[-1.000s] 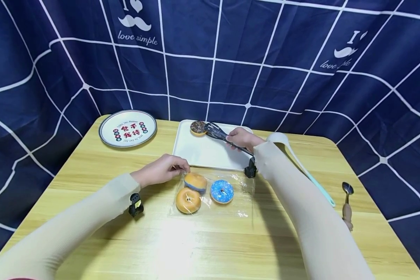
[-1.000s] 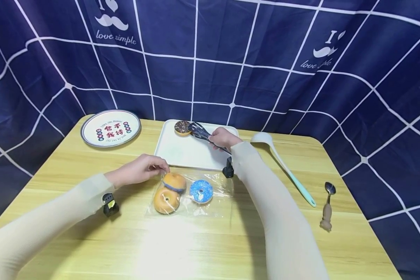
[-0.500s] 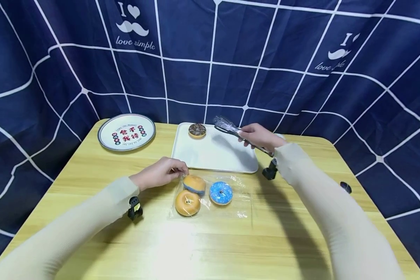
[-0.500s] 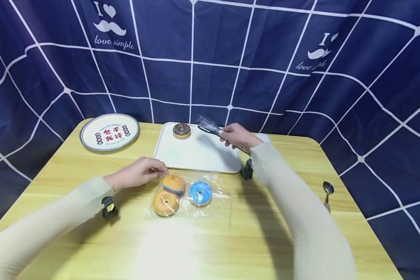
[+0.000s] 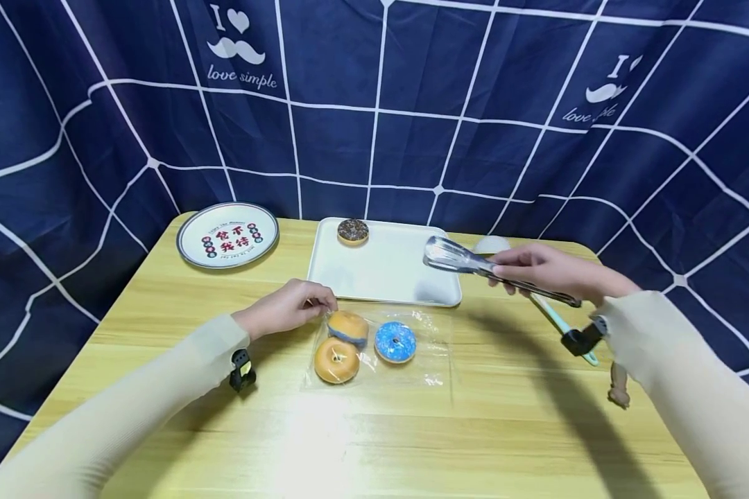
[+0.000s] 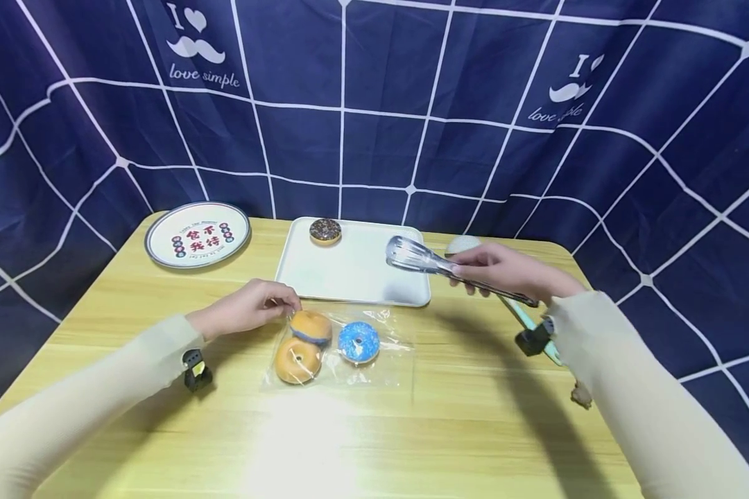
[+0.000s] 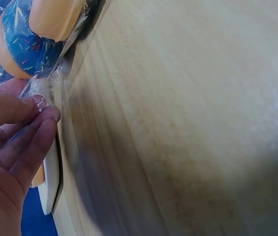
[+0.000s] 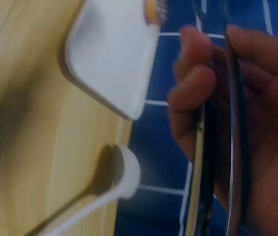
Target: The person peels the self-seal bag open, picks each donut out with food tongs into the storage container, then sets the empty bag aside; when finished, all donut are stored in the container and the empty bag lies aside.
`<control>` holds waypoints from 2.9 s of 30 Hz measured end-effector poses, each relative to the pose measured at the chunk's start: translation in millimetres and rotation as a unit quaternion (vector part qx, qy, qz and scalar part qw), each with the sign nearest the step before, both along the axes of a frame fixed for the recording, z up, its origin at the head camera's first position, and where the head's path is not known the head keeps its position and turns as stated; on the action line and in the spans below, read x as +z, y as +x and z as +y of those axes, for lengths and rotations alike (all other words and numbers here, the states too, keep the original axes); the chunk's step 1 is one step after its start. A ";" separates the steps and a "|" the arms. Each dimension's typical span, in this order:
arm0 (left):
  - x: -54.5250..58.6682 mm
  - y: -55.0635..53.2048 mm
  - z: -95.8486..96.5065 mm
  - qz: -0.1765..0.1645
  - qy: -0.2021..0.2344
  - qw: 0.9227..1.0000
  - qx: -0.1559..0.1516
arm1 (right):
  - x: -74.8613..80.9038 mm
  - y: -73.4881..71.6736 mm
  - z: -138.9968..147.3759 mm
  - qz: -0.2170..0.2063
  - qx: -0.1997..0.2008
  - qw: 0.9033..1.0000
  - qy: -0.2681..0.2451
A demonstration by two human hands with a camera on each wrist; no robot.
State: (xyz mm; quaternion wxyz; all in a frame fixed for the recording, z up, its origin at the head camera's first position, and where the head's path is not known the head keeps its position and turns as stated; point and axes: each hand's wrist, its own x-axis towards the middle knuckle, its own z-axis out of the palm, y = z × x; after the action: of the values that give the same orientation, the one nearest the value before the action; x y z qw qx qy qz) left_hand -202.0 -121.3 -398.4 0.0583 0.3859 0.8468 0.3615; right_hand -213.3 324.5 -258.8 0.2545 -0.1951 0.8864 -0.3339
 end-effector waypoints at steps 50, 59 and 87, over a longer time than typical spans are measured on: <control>-0.8 1.5 -3.6 0.016 -0.010 1.000 0.005 | -95.1 30.0 -8.8 -0.218 0.112 0.966 -0.087; -0.8 1.0 -4.3 0.016 -0.004 1.000 0.000 | -97.1 31.7 3.1 -0.201 0.122 0.967 -0.102; -3.7 1.2 -8.7 0.005 -0.003 1.000 0.013 | -52.3 24.5 101.8 -0.201 0.115 0.951 -0.206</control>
State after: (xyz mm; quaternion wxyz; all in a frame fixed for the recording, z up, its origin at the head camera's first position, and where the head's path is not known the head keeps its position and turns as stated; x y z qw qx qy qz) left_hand -200.8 -130.0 -402.1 0.0506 0.3769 0.8531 0.3573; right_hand -188.8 426.3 -311.1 0.4184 -0.2725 0.7007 -0.5097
